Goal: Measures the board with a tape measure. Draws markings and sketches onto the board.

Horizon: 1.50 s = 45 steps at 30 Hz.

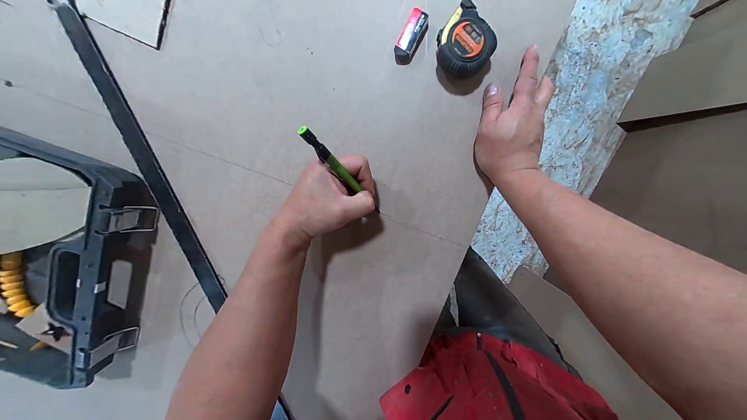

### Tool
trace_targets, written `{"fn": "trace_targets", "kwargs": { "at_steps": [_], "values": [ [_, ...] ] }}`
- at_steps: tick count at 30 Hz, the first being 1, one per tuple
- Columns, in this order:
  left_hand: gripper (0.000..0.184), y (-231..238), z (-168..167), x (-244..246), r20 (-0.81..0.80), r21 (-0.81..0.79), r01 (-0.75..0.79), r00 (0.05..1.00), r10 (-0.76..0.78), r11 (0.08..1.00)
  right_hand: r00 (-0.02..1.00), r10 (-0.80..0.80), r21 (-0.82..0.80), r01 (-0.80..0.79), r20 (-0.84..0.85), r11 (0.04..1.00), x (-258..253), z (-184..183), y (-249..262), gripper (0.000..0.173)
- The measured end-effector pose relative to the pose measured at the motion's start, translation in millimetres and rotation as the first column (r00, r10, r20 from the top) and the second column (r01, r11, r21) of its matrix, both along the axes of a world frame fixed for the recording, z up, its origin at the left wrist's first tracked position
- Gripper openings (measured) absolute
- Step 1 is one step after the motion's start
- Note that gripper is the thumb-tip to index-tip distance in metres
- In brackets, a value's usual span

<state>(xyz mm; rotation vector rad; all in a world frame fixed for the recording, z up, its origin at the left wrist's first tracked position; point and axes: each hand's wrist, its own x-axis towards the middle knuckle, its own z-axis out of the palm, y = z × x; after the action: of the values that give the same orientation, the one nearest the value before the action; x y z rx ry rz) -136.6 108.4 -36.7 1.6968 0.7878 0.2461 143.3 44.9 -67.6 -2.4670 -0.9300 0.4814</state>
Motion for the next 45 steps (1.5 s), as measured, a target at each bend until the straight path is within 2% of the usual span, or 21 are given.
{"fn": "trace_targets", "kwargs": {
  "at_steps": [7, 19, 26, 29, 32, 35, 38, 45],
  "values": [
    [0.003, 3, 2, -1, -0.004, -0.026, 0.039, 0.999, -0.039, 0.999, 1.000, 0.002, 0.005, -0.002, 0.002, 1.000, 0, -2, 0, 0.069],
    [0.008, 2, 2, -2, -0.019, -0.062, 0.007, 1.000, -0.008, 0.998, 1.000, 0.000, 0.018, 0.000, 0.000, 1.000, 0, -2, 0, 0.069],
    [0.005, 1, 3, 0, -0.024, -0.059, 0.004, 1.000, -0.005, 0.998, 1.000, -0.004, 0.014, 0.004, -0.001, 1.000, 0, -2, 0, 0.069],
    [0.008, -3, -1, 0, 0.057, -0.059, -0.082, 0.995, 0.085, 0.995, 1.000, 0.002, 0.021, -0.002, -0.004, 1.000, 1, -2, 0, 0.069],
    [0.008, -19, -6, 10, 0.134, -0.008, -0.306, 0.943, 0.305, 0.952, 1.000, 0.007, 0.024, -0.007, -0.004, 1.000, 1, -2, 0, 0.069],
    [0.007, -30, -12, 19, 0.193, 0.032, -0.459, 0.874, 0.446, 0.888, 1.000, 0.003, 0.019, -0.003, 0.003, 1.000, 1, -3, 0, 0.069],
    [0.006, -34, -13, 24, 0.198, 0.050, -0.519, 0.842, 0.501, 0.853, 1.000, 0.005, 0.018, -0.005, -0.001, 1.000, 1, -3, 0, 0.069],
    [0.006, -35, -13, 25, 0.173, 0.072, -0.532, 0.840, 0.515, 0.844, 1.000, 0.004, 0.017, -0.004, -0.008, 1.000, 1, -2, 0, 0.069]
  ]
}}
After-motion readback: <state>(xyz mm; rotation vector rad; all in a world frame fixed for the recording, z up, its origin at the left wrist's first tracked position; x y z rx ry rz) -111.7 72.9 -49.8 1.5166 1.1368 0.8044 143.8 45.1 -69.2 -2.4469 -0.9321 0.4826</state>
